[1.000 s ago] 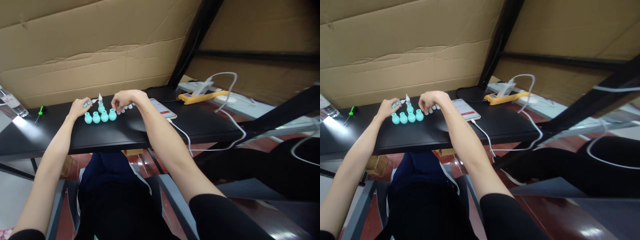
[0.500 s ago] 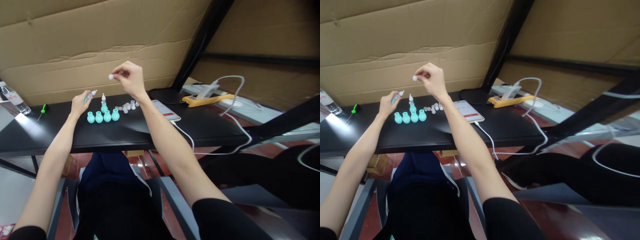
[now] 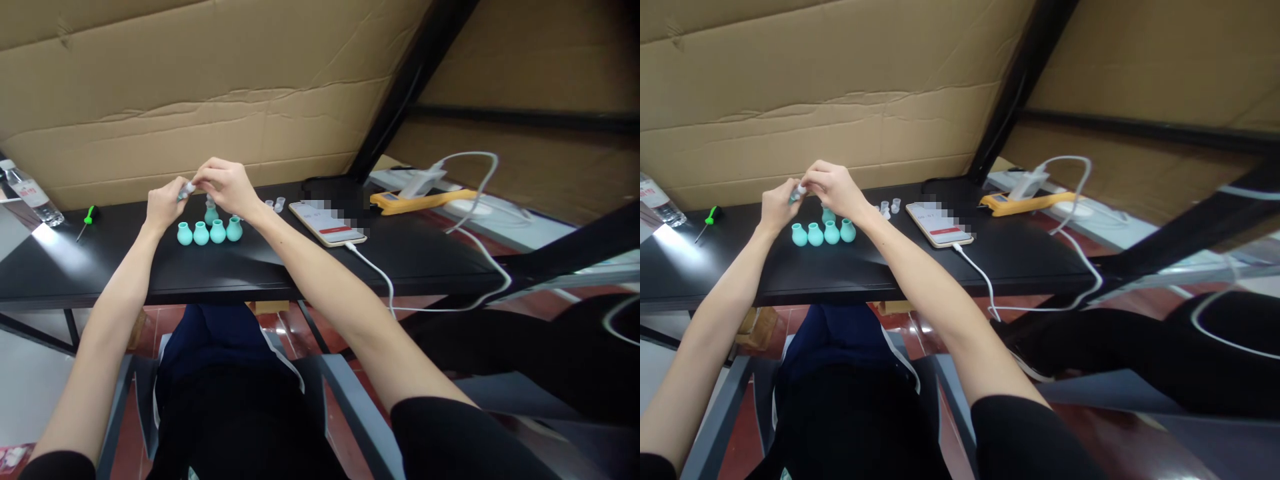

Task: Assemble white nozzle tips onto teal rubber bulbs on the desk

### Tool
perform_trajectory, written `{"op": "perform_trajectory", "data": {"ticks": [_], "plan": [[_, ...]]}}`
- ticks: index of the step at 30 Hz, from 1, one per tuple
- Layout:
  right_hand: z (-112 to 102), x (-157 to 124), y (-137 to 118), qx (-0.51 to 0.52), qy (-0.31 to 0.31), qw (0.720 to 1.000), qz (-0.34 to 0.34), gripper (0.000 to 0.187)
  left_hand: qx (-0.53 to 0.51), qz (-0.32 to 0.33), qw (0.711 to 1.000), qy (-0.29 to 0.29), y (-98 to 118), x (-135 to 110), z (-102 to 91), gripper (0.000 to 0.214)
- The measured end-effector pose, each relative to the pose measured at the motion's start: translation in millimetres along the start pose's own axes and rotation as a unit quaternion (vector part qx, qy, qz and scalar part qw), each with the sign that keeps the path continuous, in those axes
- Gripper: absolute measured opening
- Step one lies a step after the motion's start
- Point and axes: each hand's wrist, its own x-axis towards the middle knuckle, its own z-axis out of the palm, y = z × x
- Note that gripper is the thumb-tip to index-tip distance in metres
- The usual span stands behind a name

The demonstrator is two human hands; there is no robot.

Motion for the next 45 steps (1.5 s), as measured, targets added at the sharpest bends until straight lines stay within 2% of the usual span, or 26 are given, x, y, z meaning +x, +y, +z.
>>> {"op": "perform_trajectory", "data": {"ticks": [7, 14, 18, 26, 38, 45], "plan": [[1.8, -1.0, 9.7, -0.031, -0.023, 0.999, 0.000, 0.036, -0.021, 0.018, 1.000, -0.012, 3.8, 0.8, -2.6, 0.032], [-1.2, -2.6, 11.2, -0.033, -0.068, 0.997, 0.025, 0.027, -0.040, 0.031, 0.998, -0.037, 4.3, -1.7, -5.2, 0.031], [-1.6, -2.8, 14.7, -0.034, -0.082, 0.996, 0.015, 0.023, -0.047, 0.034, 0.997, -0.045, 5.4, -1.2, -5.9, 0.029], [5.6, -3.6, 19.0, -0.038, -0.075, 0.996, -0.016, 0.035, -0.047, 0.046, 0.997, -0.040, 4.9, -0.4, -4.1, 0.029], [4.0, -3.9, 14.7, -0.061, -0.087, 0.994, 0.009, 0.025, -0.023, 0.080, 0.996, -0.039, 8.1, -0.6, -7.2, 0.035], [4.2, -4.6, 14.6, -0.057, -0.092, 0.994, 0.000, 0.022, -0.016, 0.072, 0.996, -0.052, 10.2, -0.1, -8.1, 0.034]]}}
